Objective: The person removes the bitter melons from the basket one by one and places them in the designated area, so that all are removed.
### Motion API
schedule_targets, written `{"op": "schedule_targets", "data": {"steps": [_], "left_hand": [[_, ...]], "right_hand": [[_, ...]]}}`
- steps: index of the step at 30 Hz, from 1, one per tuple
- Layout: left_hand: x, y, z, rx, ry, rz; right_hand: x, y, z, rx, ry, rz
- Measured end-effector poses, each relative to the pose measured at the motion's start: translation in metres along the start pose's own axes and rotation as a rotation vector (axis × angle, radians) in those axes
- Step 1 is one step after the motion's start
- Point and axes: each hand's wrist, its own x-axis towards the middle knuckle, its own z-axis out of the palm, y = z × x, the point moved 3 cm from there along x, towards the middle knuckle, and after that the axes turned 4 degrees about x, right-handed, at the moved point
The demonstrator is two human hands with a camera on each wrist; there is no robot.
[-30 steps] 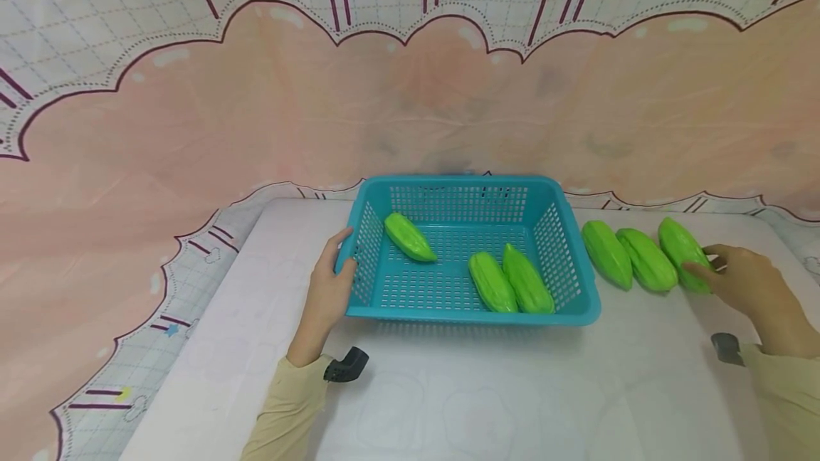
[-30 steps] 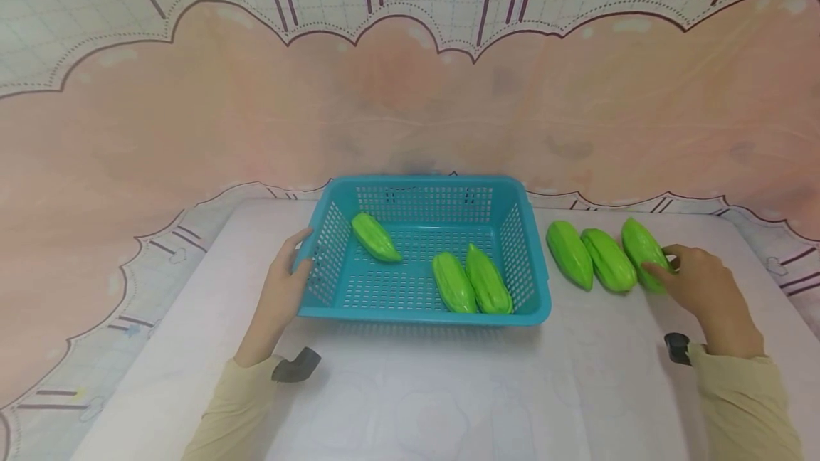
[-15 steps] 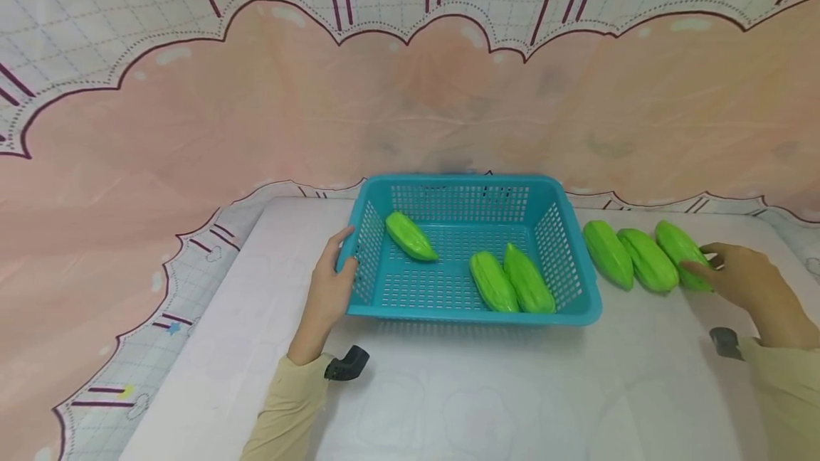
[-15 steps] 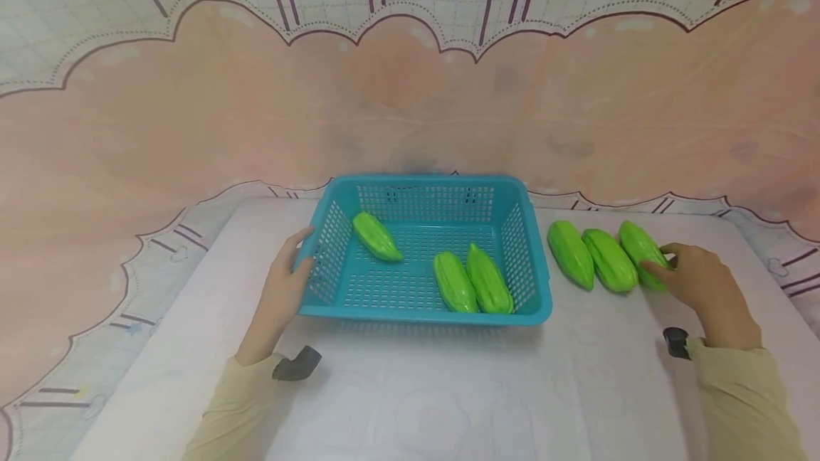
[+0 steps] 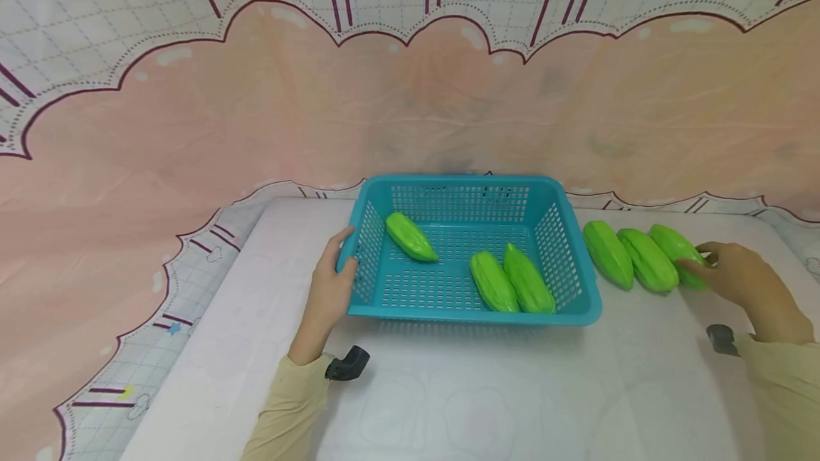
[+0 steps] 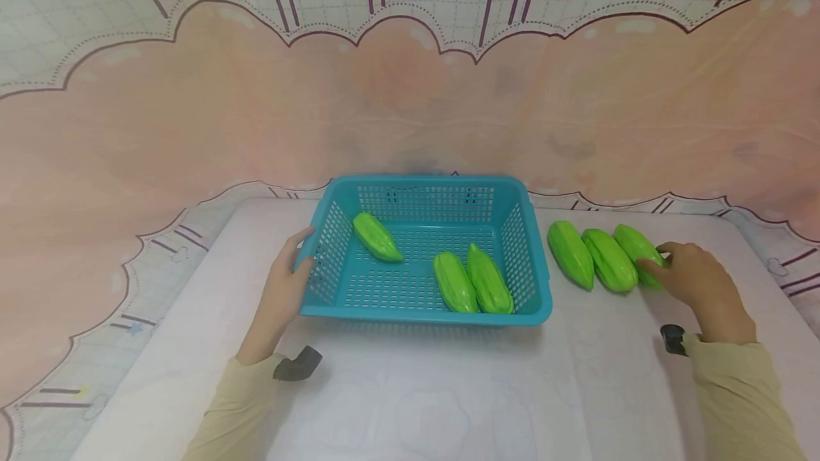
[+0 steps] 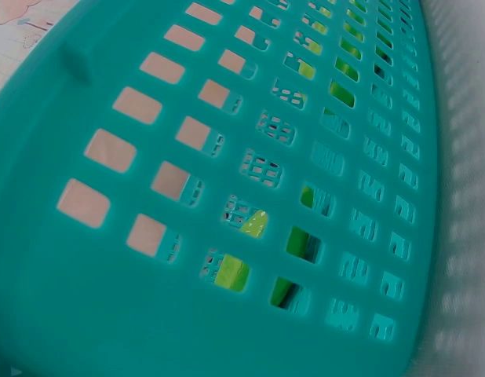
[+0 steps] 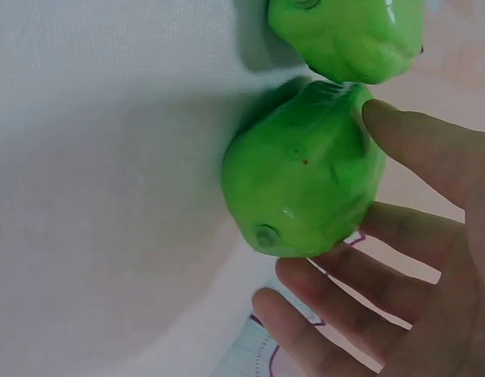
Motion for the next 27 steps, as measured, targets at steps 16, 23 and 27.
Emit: {"op": "schedule_targets", "data": {"steps": [16, 23, 27], "left_hand": [[0.001, 0.0, 0.0, -0.005, -0.006, -0.003], [0.0, 0.001, -0.001, 0.004, -0.009, -0.007], [0.0, 0.001, -0.001, 0.004, -0.012, -0.009]], "right_hand": [[-0.001, -0.023, -0.016, -0.078, 0.11, -0.124], [0.001, -0.042, -0.014, -0.053, 0.133, -0.163], [-0.001, -0.052, -0.013, -0.041, 0.147, -0.174]]}}
